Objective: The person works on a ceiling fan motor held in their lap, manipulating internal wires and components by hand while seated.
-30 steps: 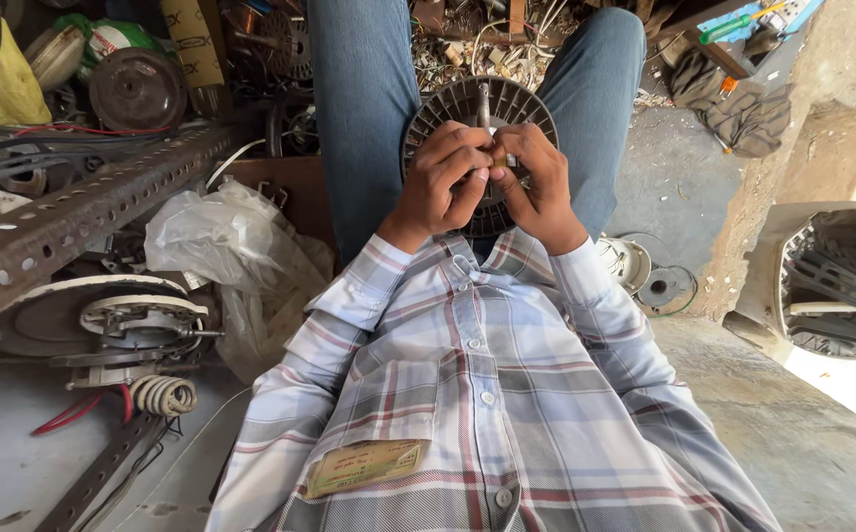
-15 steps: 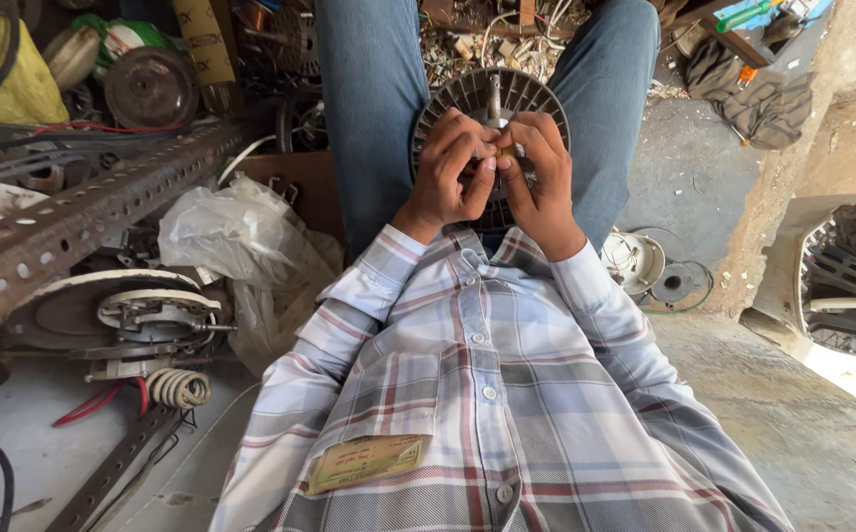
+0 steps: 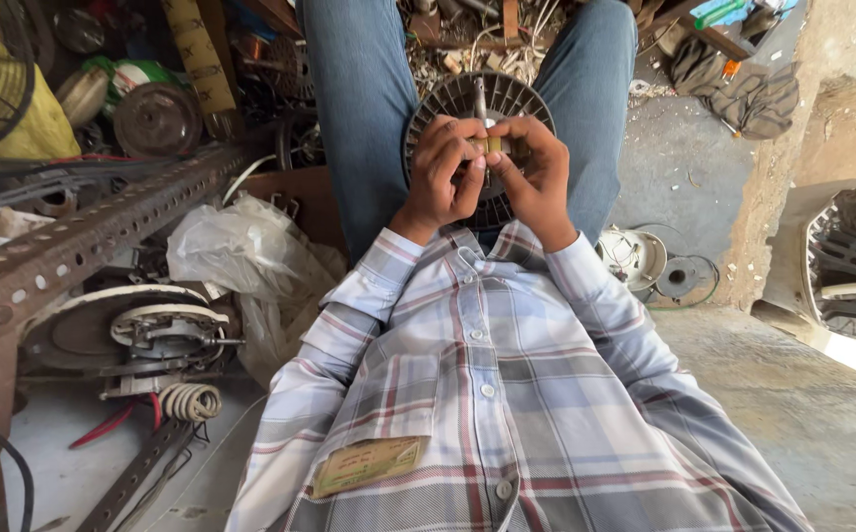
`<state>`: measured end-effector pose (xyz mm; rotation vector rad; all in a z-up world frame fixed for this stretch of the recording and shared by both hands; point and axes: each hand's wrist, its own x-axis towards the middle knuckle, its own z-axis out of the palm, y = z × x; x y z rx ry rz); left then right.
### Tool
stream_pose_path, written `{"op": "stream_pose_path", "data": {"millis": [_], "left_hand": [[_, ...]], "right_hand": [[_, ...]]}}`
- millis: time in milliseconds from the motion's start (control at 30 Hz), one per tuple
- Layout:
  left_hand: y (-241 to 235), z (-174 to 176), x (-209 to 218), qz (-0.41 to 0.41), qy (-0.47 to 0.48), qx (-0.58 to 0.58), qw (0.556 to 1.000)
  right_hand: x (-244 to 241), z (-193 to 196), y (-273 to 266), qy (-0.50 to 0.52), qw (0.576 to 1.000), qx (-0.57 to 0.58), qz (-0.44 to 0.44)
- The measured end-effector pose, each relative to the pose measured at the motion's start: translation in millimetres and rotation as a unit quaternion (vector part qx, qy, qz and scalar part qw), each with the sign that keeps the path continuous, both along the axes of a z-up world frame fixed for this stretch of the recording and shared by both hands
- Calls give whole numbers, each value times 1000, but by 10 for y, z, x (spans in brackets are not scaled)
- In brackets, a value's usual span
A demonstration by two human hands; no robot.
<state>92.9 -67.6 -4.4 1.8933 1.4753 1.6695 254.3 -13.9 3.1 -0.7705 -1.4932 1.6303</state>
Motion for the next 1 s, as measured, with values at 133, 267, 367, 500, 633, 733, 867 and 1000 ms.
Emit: {"op": "stream_pose_path", "data": {"millis": [133, 267, 367, 500, 633, 733, 867, 1000], "left_hand": [[5, -40, 30, 5, 11, 9, 1000], [24, -57, 16, 1, 6, 13, 1000], [-5, -8, 9, -7, 18, 17, 1000], [-23, 12, 26, 1, 36, 11, 999], [32, 29, 8, 21, 57, 19, 998], [9, -29, 42, 29, 68, 17, 997], [-8, -38, 52, 30, 65, 15, 997], [-26, 38, 10, 3, 41, 7, 999]], "right_hand": [[-13, -115, -43, -8, 998, 47, -36], [-16, -184, -26, 1, 999, 9, -38], [82, -146, 67, 24, 999, 39, 20], [175, -159, 56, 170, 981, -84, 43], [107, -221, 88, 171, 983, -58, 35], [142, -242, 73, 151, 986, -61, 35], [134, -191, 80, 121, 992, -17, 41], [141, -188, 84, 78, 993, 82, 32]]}}
